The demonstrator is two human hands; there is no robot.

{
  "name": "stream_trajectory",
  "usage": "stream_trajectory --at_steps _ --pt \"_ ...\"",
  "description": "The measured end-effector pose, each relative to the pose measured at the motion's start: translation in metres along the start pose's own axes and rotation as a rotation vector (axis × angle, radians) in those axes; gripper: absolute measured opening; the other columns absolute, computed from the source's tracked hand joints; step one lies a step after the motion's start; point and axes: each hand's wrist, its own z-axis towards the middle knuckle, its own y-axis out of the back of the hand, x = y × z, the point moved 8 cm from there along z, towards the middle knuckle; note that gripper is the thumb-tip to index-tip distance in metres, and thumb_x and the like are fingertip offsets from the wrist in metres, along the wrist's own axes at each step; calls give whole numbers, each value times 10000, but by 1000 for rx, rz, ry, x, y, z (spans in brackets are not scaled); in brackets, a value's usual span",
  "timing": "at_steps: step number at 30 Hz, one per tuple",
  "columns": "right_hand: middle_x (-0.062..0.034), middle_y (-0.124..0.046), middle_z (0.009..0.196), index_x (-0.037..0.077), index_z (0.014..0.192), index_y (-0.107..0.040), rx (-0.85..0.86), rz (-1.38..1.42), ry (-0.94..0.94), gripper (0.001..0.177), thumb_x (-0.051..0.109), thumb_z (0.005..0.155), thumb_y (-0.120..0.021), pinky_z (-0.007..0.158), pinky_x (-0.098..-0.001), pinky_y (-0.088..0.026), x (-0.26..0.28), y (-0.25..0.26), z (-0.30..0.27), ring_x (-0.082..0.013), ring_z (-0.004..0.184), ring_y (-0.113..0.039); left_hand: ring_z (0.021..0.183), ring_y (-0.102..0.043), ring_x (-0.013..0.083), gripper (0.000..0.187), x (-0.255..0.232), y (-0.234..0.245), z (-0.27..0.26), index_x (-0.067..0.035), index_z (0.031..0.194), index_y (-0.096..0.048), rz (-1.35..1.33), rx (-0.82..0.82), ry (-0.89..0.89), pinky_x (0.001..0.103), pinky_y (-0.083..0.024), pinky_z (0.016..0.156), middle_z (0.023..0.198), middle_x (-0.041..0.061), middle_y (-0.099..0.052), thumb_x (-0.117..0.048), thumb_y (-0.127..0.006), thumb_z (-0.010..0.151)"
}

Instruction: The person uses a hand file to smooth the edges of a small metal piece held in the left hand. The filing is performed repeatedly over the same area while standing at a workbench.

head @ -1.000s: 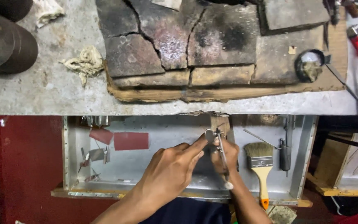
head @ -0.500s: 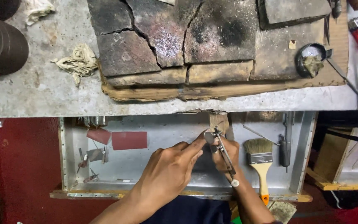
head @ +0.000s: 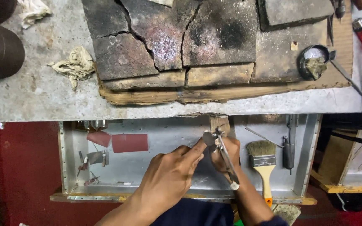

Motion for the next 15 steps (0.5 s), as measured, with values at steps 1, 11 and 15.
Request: stream_trajectory --at_steps 1,11,15 --pt "47 -375 488 143 623 -463 -10 -5 52 291 194 908 -494 379 -262 -346 19 1 19 -83 373 -349 491 -590 333 389 0 2 0 -103 1363 -595 -14 -31 10 479 -473 378 779 109 -651 -102 -656 979" --pt "39 -490 590 80 841 -641 46 -89 -48 156 114 892 -497 445 -303 -370 16 11 2 -99 436 -450 495 -637 349 511 1 2 1 -84 1476 -548 5 -20 -11 497 -528 393 890 154 -706 -93 -642 974" --pt "21 -251 476 134 578 -300 -63 -121 103 316 -33 793 -461 403 -334 -204 30 7 26 -124 375 -235 440 -522 275 452 1 3 1 -192 1445 -564 -39 -35 29 430 -449 364 716 62 -598 -109 -626 1005"
